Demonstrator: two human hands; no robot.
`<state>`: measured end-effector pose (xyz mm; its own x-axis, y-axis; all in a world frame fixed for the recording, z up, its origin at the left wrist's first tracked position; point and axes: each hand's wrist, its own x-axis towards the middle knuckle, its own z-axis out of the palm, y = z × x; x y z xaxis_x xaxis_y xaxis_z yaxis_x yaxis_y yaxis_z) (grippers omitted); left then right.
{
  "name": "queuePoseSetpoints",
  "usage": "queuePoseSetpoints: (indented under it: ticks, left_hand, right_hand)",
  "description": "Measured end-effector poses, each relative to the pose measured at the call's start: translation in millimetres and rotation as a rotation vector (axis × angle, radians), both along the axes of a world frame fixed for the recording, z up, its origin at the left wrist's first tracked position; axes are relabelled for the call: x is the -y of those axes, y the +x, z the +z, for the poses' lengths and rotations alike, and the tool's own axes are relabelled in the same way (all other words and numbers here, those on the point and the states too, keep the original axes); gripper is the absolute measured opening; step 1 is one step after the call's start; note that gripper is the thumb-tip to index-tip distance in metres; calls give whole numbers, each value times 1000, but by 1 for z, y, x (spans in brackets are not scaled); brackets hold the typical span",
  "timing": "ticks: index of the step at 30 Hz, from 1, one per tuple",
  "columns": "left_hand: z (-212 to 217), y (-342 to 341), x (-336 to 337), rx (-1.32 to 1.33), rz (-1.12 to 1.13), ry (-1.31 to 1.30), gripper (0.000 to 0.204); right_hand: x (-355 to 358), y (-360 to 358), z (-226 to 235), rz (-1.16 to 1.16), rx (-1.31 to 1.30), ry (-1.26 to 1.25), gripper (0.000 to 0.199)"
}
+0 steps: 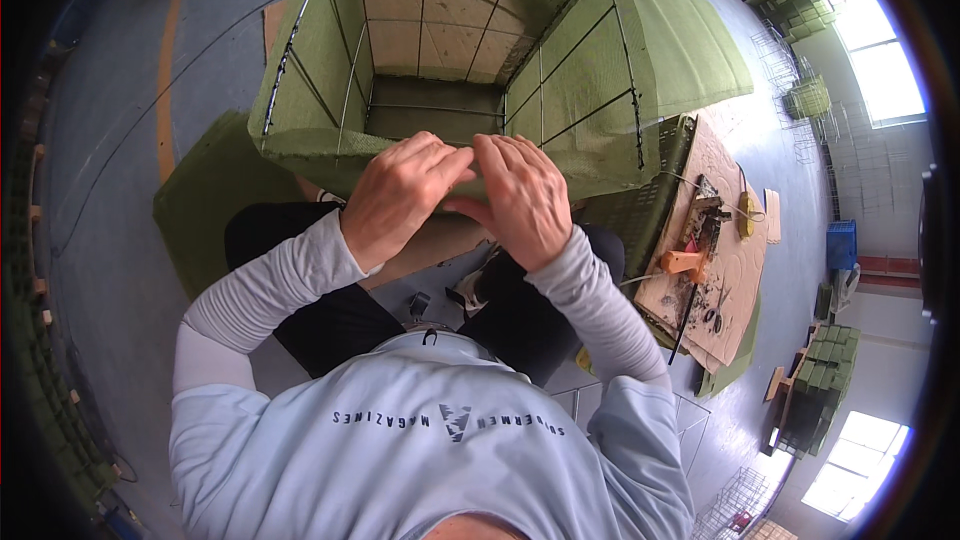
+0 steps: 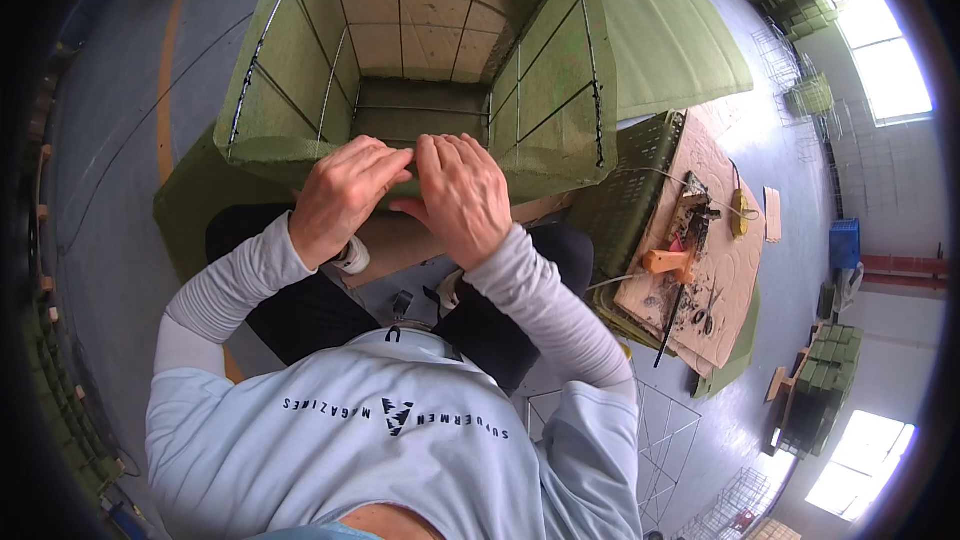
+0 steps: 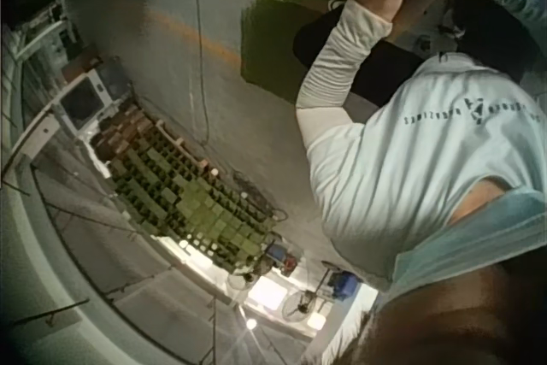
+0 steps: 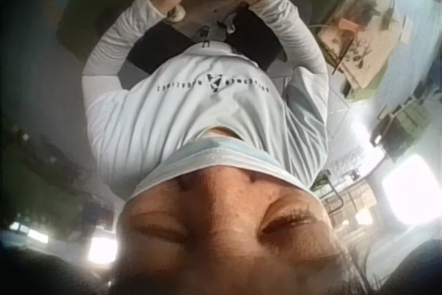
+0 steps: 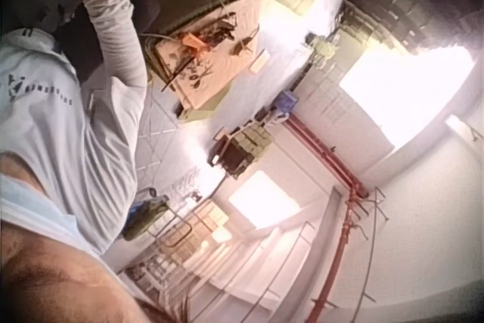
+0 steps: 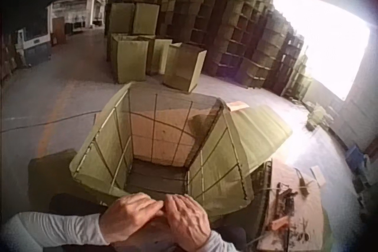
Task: Assembling storage bins by gluing green fabric/foam panels to a metal wire frame.
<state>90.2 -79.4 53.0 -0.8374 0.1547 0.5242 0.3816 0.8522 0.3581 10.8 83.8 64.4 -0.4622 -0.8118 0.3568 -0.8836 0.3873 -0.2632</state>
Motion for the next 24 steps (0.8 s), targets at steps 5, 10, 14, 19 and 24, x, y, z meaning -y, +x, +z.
queuePoseSetpoints:
  ticks: [5, 10, 14, 19, 24]
  left_hand:
    - [-1, -24, 12, 273, -82, -53, 28]
    - [17, -46, 42, 366, -252, -525, 54]
    - [35, 40, 32, -247, 57, -331, 69]
    - [-16, 23, 25, -56, 198, -409, 76]
    - [17, 5, 32, 515, 120, -207, 84]
  right_hand:
    - [16, -23, 10, -24, 305, 507, 84]
    - [19, -63, 14, 201, 608, 594, 89]
    - [-38, -17, 22, -27, -164, -350, 63]
    - [-37, -15, -21, -79, -357, -85, 66]
    - [-17, -26, 3, -93, -107, 75, 69]
